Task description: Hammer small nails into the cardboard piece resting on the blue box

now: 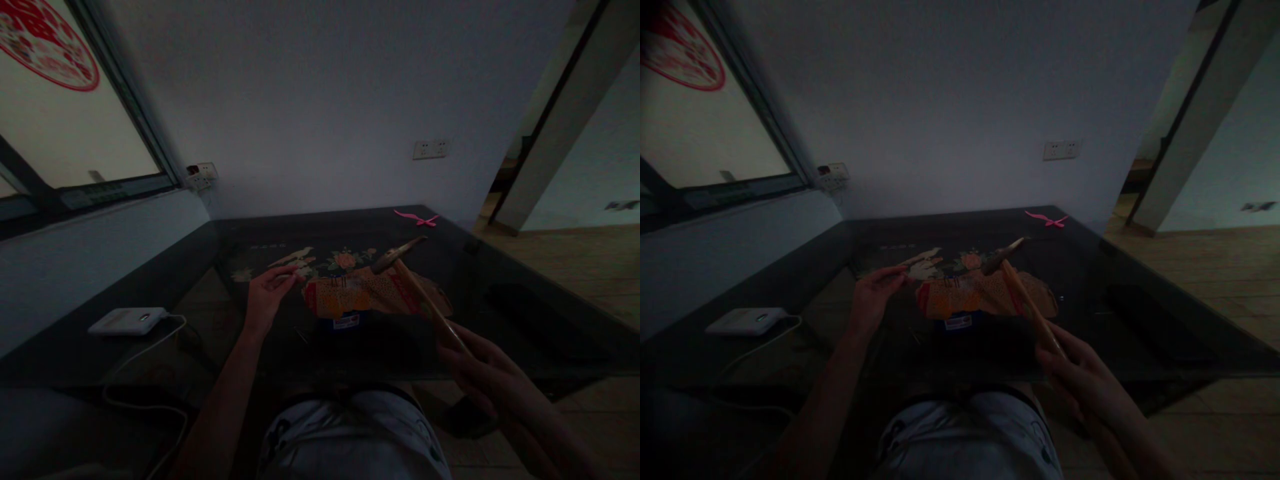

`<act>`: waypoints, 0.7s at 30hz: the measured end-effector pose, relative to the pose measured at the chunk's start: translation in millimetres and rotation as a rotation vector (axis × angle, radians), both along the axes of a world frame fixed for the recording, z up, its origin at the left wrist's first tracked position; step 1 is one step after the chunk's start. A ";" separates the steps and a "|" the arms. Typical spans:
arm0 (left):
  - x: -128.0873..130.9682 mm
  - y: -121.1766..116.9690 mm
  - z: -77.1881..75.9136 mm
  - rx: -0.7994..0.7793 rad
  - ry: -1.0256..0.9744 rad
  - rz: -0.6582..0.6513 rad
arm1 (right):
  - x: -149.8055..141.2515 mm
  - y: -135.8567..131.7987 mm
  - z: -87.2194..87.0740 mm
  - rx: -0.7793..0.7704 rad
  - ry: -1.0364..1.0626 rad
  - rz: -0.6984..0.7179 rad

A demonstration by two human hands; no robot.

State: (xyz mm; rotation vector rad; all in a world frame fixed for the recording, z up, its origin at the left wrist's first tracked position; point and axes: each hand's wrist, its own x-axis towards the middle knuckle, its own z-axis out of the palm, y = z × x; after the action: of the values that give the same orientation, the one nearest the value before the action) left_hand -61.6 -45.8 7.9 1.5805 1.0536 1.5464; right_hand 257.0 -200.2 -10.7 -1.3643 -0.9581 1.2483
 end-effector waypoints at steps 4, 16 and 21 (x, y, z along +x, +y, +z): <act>37.2 10.0 12.4 0.034 -0.008 -0.188 | 3.1 14.1 -3.3 0.083 0.023 0.021; 88.3 41.5 0.6 -0.020 0.091 -0.380 | 6.9 35.6 -0.9 0.203 -0.148 0.186; 86.8 38.0 -0.2 -0.057 0.135 -0.374 | 2.5 40.3 -3.6 0.228 -0.103 0.268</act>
State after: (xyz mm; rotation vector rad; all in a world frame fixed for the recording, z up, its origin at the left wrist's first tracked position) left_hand 25.2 -7.8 7.7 1.7448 0.8056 1.1630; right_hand 259.5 -160.0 -14.3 -1.1562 -1.3474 1.2291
